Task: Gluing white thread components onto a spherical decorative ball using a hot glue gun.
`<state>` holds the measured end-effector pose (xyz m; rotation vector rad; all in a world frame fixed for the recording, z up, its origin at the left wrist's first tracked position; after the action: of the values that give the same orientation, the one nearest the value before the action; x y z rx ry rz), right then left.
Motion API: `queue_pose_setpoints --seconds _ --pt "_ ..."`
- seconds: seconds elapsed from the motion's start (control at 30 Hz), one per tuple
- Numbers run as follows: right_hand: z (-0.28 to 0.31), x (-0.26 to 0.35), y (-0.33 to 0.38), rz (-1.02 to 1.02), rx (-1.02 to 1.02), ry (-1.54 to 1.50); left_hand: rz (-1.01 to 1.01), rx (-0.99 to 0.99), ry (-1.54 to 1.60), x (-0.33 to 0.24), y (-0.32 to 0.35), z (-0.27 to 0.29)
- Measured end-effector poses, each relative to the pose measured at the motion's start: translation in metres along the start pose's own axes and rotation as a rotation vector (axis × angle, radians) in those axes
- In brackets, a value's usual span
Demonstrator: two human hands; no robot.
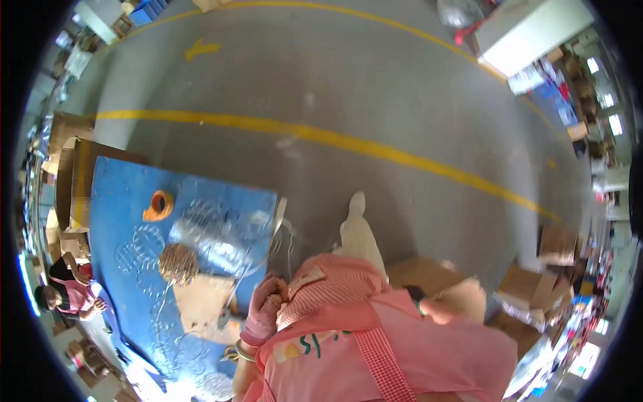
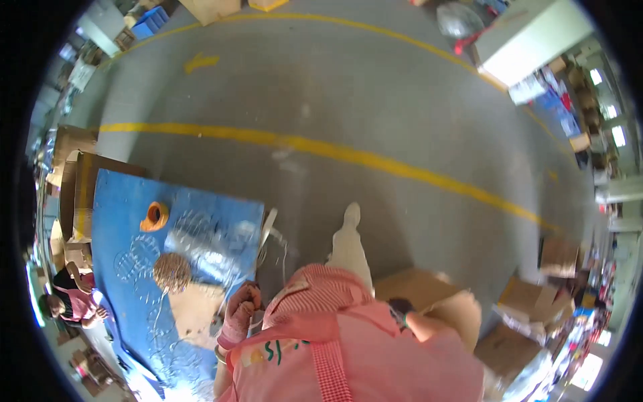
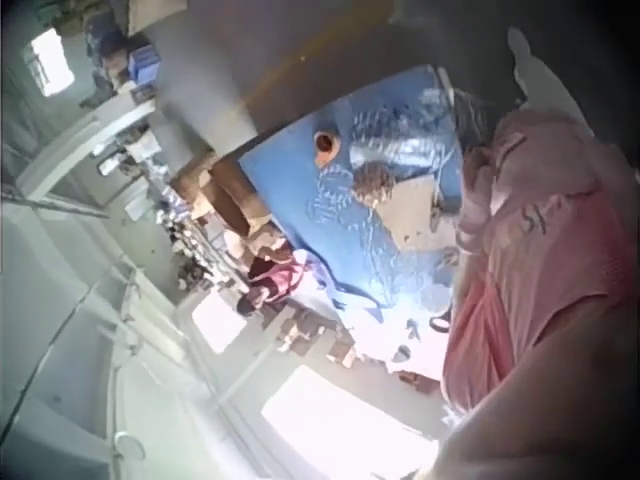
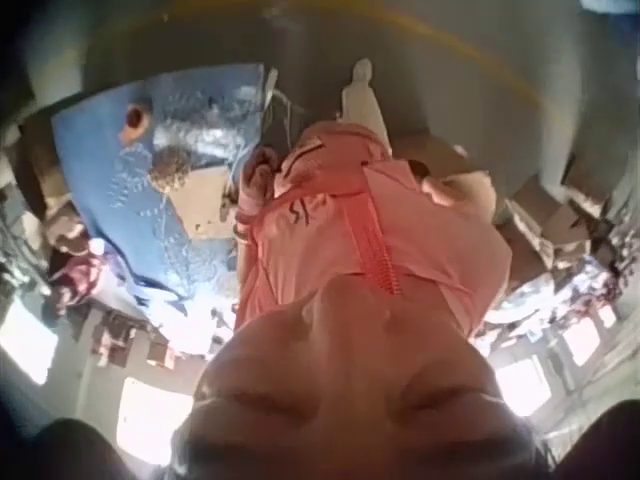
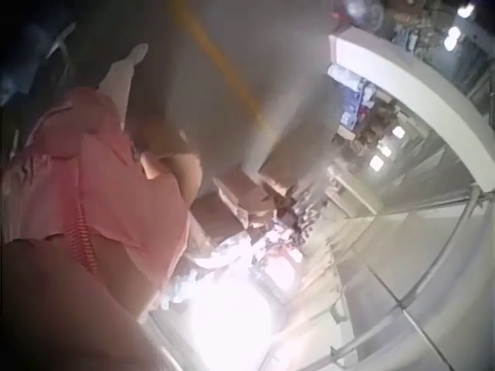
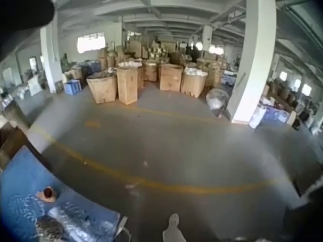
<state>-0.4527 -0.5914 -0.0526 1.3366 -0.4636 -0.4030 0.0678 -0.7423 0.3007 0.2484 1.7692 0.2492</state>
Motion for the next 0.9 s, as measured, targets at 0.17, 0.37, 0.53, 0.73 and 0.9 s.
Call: queue_pose_setpoints --seconds 0.17,0.37,0.53,0.73,0.9 --pt "0.178 -0.032 0.018 -0.094 -0.108 -0.789 0.123 0.016 0.053 -0.026 -0.159 -0.094" --pt "0.337 -0.017 0.037 -0.203 -0.295 -0.623 0.087 0.044 -0.035 -0.046 -0.304 -0.117" --pt "0.455 0.102 -0.023 -0.053 -0.321 -0.568 0.002 -0.205 0.167 -0.056 -0.365 -0.086" --pt "0.545 0.446 -0.066 0.33 -0.178 -0.267 -0.086 -0.393 0.456 -0.086 -0.419 -0.047" --pt "0.556 0.758 0.031 0.802 0.092 -0.065 -0.17 -0.407 0.533 -0.137 -0.528 -0.001"
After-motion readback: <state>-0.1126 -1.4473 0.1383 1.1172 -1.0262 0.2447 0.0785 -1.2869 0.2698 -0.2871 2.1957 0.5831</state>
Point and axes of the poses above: each hand's wrist, its own y-axis away from the middle knuckle, its own z-axis out of the back of the hand, x = y × z, the point moved 8 cm from there along -y, towards the middle knuckle, and after that the axes turned 9 degrees about y, right-handed, at the moved point
